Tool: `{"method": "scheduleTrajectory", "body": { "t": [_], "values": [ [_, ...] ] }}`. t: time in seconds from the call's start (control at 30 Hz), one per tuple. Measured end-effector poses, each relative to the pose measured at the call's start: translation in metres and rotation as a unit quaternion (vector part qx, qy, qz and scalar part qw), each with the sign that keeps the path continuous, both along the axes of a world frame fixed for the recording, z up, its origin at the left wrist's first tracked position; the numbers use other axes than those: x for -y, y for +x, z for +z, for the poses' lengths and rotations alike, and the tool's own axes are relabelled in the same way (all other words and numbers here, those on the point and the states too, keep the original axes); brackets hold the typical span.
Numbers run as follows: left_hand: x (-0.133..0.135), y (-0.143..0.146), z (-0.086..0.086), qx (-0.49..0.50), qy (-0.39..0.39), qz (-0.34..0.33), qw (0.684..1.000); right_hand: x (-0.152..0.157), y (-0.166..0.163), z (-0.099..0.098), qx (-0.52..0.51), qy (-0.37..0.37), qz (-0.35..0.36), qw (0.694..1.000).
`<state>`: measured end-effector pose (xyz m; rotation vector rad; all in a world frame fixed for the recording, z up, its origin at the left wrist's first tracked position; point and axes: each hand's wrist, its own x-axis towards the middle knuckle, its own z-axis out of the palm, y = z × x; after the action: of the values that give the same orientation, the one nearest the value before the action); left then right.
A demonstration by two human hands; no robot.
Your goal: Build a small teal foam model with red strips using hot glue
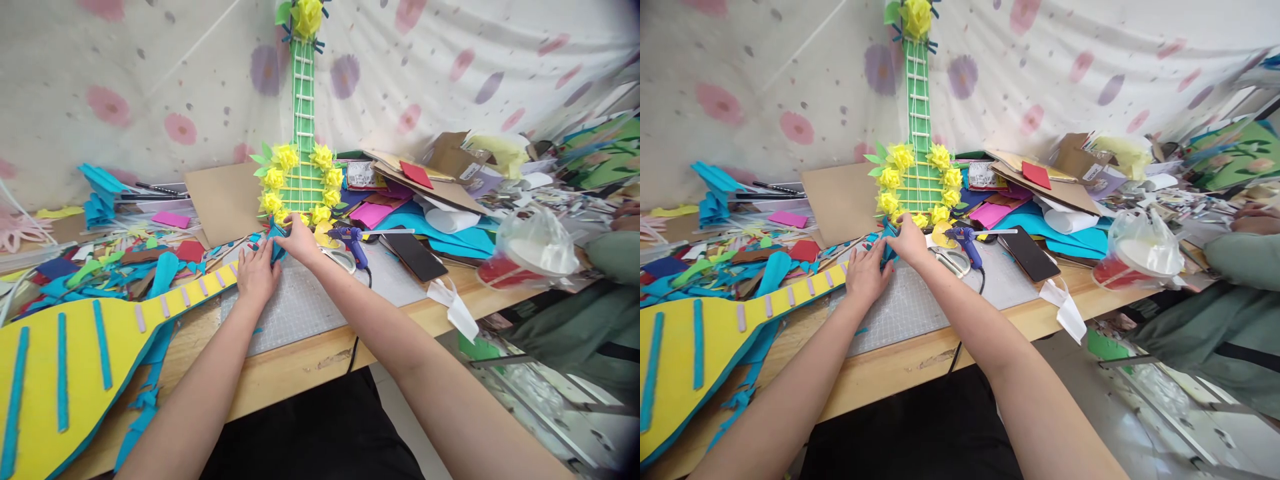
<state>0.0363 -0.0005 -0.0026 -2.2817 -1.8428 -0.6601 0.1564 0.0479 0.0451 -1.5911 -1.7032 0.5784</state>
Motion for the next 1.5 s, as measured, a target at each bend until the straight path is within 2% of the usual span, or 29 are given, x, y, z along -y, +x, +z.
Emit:
{"method": "scheduleTrajectory", "body": {
  "t": [0.1, 0.17, 0.3, 0.47, 0.6, 0.77, 0.87, 1.03, 1.3, 1.5],
  "values": [
    [0.000, 0.000, 0.001, -0.002, -0.006, 0.007, 1.000, 0.003, 0.000, -0.014, -0.102, 0.012, -0.004, 0.995],
    [0.000, 0.000, 0.003, -0.001, -0.015, 0.012, 1.000, 0.005, 0.001, -0.022, -0.198, 0.032, 0.013, 0.980],
    [0.002, 0.001, 0.011, 0.011, -0.042, 0.018, 0.999, 0.006, 0.009, -0.034, -0.387, 0.051, 0.048, 0.920],
    [0.001, 0.005, 0.031, 0.027, -0.115, 0.056, 0.991, 0.006, 0.018, -0.038, -0.504, -0.027, 0.042, 0.862],
    [-0.007, 0.009, 0.053, 0.014, -0.158, 0.068, 0.985, 0.006, 0.018, -0.039, -0.507, -0.082, 0.053, 0.856],
    [-0.019, 0.012, 0.071, -0.011, -0.209, 0.072, 0.975, 0.007, 0.017, -0.046, -0.477, -0.075, 0.091, 0.871],
    [-0.021, 0.009, 0.070, 0.007, -0.193, 0.061, 0.979, 0.004, 0.016, -0.052, -0.472, -0.080, 0.099, 0.872],
    [-0.020, 0.005, 0.062, 0.025, -0.173, 0.060, 0.983, 0.000, 0.016, -0.057, -0.436, -0.075, 0.096, 0.892],
    [-0.024, 0.006, 0.063, 0.011, -0.177, 0.053, 0.983, 0.006, 0.016, -0.051, -0.415, -0.083, 0.123, 0.898],
    [-0.028, 0.003, 0.058, 0.021, -0.180, 0.043, 0.982, 0.005, 0.015, -0.051, -0.426, -0.079, 0.131, 0.892]
  ]
}}
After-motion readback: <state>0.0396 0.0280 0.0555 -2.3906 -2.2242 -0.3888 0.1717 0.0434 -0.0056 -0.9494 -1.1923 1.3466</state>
